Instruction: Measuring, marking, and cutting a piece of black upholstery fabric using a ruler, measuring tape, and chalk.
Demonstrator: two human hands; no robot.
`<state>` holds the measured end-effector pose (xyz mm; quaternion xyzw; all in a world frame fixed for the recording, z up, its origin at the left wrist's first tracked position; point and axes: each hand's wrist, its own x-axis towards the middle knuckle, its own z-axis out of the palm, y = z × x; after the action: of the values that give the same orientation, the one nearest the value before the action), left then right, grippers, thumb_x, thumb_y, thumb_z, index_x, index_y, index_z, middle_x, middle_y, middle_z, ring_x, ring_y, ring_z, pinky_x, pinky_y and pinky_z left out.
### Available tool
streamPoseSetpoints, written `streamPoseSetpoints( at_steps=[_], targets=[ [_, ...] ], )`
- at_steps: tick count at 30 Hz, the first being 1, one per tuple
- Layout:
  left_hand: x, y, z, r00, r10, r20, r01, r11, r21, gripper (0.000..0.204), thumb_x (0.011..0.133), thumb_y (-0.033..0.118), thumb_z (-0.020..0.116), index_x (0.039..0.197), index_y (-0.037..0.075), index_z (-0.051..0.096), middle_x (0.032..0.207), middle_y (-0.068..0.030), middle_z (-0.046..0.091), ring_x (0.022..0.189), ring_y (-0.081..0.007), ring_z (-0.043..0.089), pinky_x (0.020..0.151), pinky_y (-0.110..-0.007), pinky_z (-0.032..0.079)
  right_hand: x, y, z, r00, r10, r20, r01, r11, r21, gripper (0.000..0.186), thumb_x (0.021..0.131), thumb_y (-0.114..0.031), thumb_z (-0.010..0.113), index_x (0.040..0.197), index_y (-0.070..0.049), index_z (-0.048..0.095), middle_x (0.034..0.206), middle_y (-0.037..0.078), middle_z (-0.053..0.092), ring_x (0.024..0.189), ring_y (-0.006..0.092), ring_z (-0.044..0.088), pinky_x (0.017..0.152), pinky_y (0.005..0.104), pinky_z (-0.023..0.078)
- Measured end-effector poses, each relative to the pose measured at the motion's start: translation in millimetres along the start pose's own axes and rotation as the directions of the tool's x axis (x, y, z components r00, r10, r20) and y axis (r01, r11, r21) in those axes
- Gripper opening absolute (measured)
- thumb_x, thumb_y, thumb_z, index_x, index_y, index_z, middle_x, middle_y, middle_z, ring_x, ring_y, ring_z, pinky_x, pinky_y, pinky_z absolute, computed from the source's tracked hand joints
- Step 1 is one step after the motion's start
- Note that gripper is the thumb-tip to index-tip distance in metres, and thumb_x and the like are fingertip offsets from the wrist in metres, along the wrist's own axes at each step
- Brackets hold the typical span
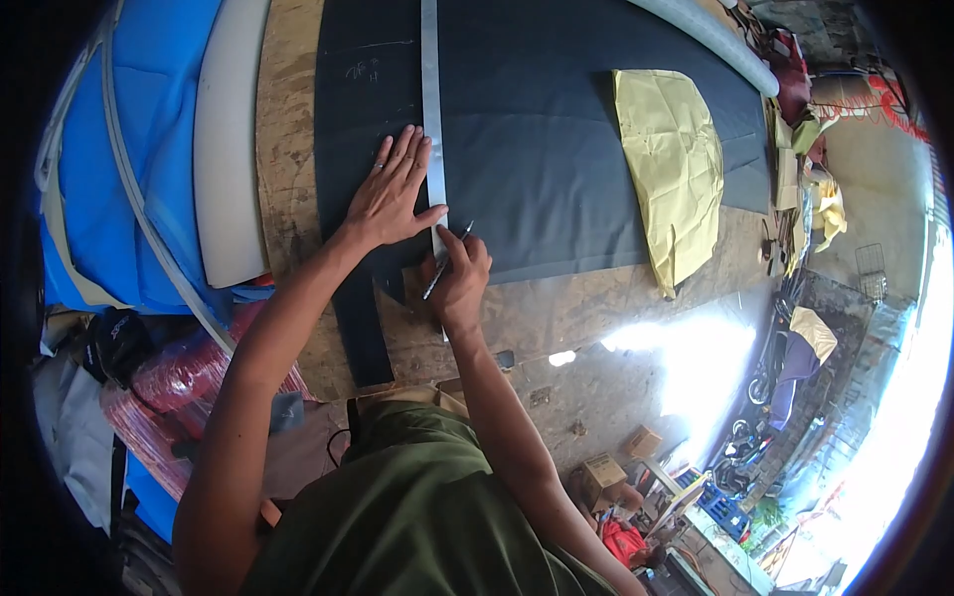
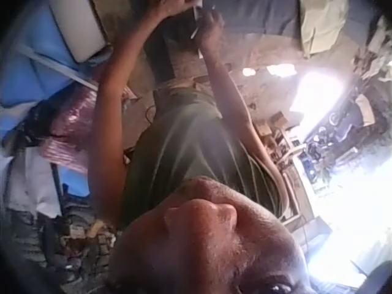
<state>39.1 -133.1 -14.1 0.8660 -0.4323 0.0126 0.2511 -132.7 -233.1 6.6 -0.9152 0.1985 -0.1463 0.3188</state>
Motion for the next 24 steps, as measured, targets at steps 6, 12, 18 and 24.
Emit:
streamPoseSetpoints(
  at_steps=[6, 12, 18, 24],
  targets=[
    [0.2, 0.4, 0.1, 1.000, 0.005, -0.016, -0.005, 1.000, -0.012, 0.099, 0.089, 0.050, 0.070, 0.154, -0.016, 0.032, 0.160, -0.0364, 0.038, 0.159, -0.0444, 0.025, 0.131, -0.055, 0.017, -0.6, -0.2, 0.3, 1.000, 0.015, 0.007, -0.015, 1.000, -0.012, 0.057, 0.073, -0.006, 0.077, 0.129, -0.013, 0.072, 0.108, 0.013, 0.063, 0.093, 0.0345, 0.061, 0.085, 0.0419, 0.052],
    [-1.3, -0.7, 1.1, 1.000, -0.002, -0.016, 0.002, 1.000, -0.029, 0.099, 0.089, 0.049, 0.070, 0.154, -0.015, 0.033, 0.160, -0.0363, 0.038, 0.159, -0.0444, 0.025, 0.131, -0.055, 0.016, -0.9, -1.1, 0.6, 1.000, 0.019, 0.022, -0.018, 1.000, -0.012, 0.057, 0.073, -0.006, 0.078, 0.129, -0.013, 0.072, 0.109, 0.012, 0.063, 0.093, 0.0346, 0.061, 0.085, 0.0418, 0.052],
    [-0.8, 0.1, -1.6, 1.000, 0.001, -0.007, -0.001, 1.000, -0.016, 0.098, 0.089, 0.050, 0.070, 0.154, -0.014, 0.033, 0.160, -0.0362, 0.038, 0.159, -0.0442, 0.025, 0.131, -0.054, 0.016, -0.8, -1.5, 0.3, 0.999, 0.021, 0.024, -0.020, 1.000, -0.021, 0.057, 0.073, -0.006, 0.078, 0.129, -0.014, 0.072, 0.109, 0.012, 0.063, 0.093, 0.0347, 0.061, 0.085, 0.0417, 0.052],
    [-0.3, 0.2, -0.9, 1.000, -0.005, 0.002, 0.005, 1.000, -0.018, 0.097, 0.089, 0.050, 0.070, 0.154, -0.013, 0.034, 0.160, -0.0366, 0.038, 0.159, -0.0442, 0.025, 0.131, -0.054, 0.016, 0.8, -1.8, -0.4, 1.000, 0.013, 0.024, -0.013, 1.000, -0.020, 0.057, 0.073, -0.006, 0.079, 0.129, -0.014, 0.072, 0.108, 0.012, 0.063, 0.092, 0.0340, 0.061, 0.084, 0.0413, 0.052]
  ],
)
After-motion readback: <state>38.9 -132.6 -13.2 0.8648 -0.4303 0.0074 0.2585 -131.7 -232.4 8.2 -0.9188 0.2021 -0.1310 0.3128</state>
